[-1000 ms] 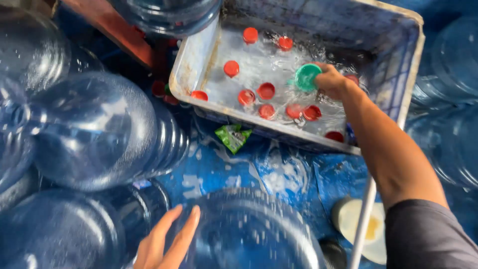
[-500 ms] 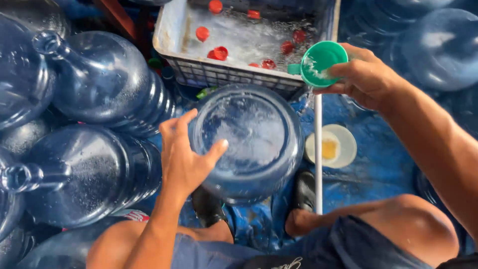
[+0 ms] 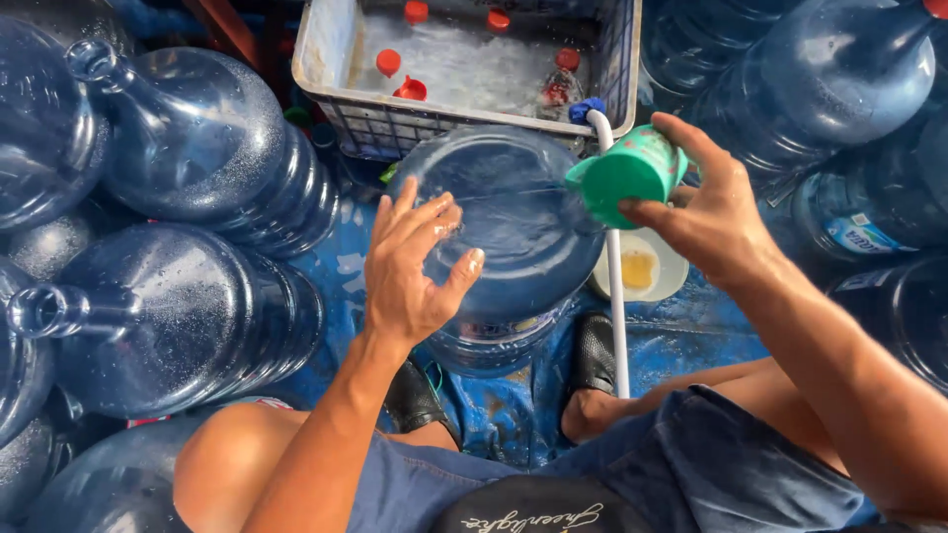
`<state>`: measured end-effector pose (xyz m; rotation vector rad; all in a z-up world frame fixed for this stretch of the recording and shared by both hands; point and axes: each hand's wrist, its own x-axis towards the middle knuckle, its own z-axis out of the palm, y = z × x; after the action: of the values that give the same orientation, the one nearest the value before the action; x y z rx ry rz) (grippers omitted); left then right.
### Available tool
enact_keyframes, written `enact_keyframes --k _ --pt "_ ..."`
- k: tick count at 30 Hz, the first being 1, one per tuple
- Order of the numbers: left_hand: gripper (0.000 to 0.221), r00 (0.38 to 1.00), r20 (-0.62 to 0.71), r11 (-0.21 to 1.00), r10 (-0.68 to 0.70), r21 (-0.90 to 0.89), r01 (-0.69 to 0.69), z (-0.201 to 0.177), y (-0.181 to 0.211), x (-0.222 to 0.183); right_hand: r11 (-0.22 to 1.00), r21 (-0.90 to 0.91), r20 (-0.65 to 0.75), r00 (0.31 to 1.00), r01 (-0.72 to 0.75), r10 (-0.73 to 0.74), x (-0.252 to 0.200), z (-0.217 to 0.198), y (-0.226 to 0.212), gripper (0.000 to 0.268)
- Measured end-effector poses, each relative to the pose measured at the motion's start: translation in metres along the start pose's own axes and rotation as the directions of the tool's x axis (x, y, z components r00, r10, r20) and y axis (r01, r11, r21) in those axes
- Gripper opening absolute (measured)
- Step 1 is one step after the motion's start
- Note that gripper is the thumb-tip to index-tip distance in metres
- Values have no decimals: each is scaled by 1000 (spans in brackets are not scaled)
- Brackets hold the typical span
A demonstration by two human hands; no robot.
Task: Cleaning the exterior of large plastic water jugs using a sponge and soapy water.
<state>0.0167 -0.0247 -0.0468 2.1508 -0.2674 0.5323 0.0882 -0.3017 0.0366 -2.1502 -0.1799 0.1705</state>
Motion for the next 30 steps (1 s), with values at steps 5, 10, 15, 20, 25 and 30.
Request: enact_keyframes --k 5,10,15,20,25,30 --pt "37 997 23 997 80 -14 -79 -9 2 3 995 -100 2 1000 -21 21 -16 9 4 90" --pt "35 997 29 996 68 56 -69 -12 8 3 987 -144 13 997 76 -75 -25 14 2 93" --pt "34 976 187 992 109 41 -119 -20 9 7 968 -181 -3 984 176 -180 -23 15 4 94" --pt "41 952 295 987 83 104 -119 -11 23 3 939 -267 -38 971 219 -237 -27 22 2 96" --pt "57 951 268 988 154 -8 -157 -9 40 5 893 -318 -45 936 317 -348 -38 33 -10 98" --pt "45 952 285 994 109 -50 -99 -10 38 7 736 -487 -65 820 471 -568 -37 33 -5 102"
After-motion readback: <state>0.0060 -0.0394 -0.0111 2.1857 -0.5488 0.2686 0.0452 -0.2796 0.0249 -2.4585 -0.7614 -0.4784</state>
